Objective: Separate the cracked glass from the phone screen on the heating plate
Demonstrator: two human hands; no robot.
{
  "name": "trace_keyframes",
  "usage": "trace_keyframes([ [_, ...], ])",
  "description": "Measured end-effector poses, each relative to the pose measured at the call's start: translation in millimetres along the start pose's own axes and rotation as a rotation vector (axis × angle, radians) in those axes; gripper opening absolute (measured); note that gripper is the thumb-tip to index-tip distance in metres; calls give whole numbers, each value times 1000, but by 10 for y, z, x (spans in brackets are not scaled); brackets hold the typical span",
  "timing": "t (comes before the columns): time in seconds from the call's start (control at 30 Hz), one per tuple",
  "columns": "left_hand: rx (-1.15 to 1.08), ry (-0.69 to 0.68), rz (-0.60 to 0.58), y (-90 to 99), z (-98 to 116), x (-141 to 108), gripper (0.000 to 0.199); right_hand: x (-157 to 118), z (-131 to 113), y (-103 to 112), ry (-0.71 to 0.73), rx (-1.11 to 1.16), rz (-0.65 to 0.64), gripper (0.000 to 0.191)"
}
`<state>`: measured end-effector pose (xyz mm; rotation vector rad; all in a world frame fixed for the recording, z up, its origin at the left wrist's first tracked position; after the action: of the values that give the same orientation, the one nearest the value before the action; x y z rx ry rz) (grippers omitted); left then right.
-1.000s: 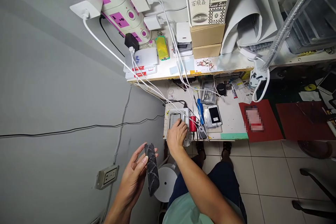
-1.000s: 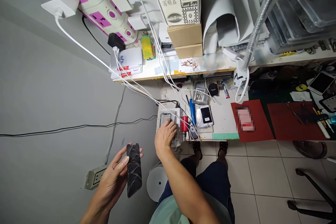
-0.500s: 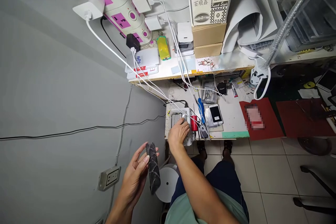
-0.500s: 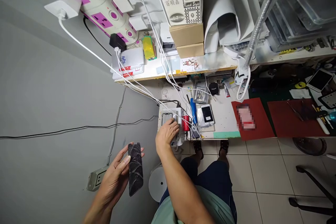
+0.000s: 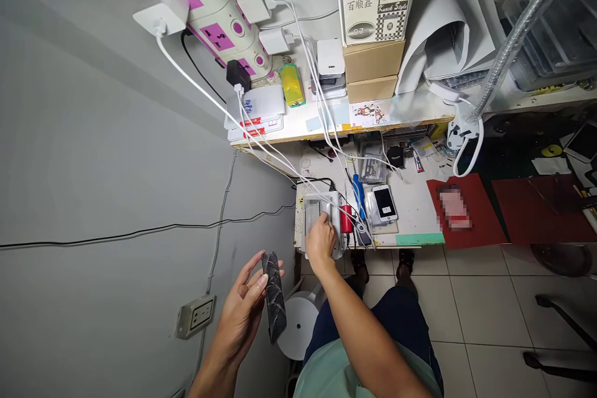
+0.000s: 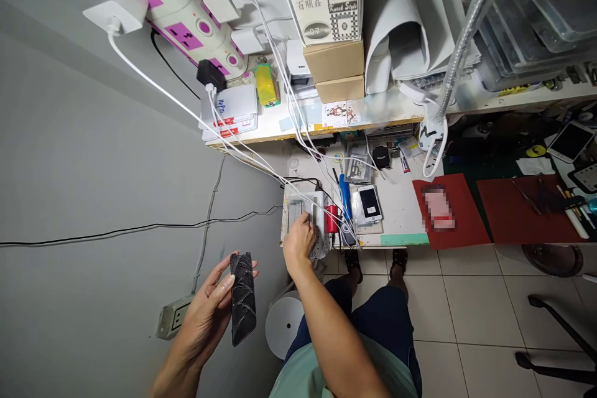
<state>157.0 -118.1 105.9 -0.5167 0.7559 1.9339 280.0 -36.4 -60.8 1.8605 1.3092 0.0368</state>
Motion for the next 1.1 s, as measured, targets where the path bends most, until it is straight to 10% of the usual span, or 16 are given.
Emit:
trace_keyframes([
  [0.53, -14, 16, -68, -40, 64, 15, 105, -44, 790, 362, -144, 813, -543, 32],
  [0.83, 104, 33, -175, -517, 118, -23, 115, -423, 1660, 1330, -291, 1164, -427, 34],
  [1.1, 358, -71, -394, -1520, -108, -707, 102, -706, 2920, 2554, -447, 1347, -76, 47],
])
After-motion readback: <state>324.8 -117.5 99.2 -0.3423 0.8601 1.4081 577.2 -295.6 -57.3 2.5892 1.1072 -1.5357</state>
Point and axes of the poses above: each hand's wrist, its own x-axis towards the middle knuckle, its own y-axis out of the back of the hand, z = x × y, the point moved 1 cm from there along x, towards the middle knuckle, and after that the axes turned 11 degrees about z, right-handed, at the moved point
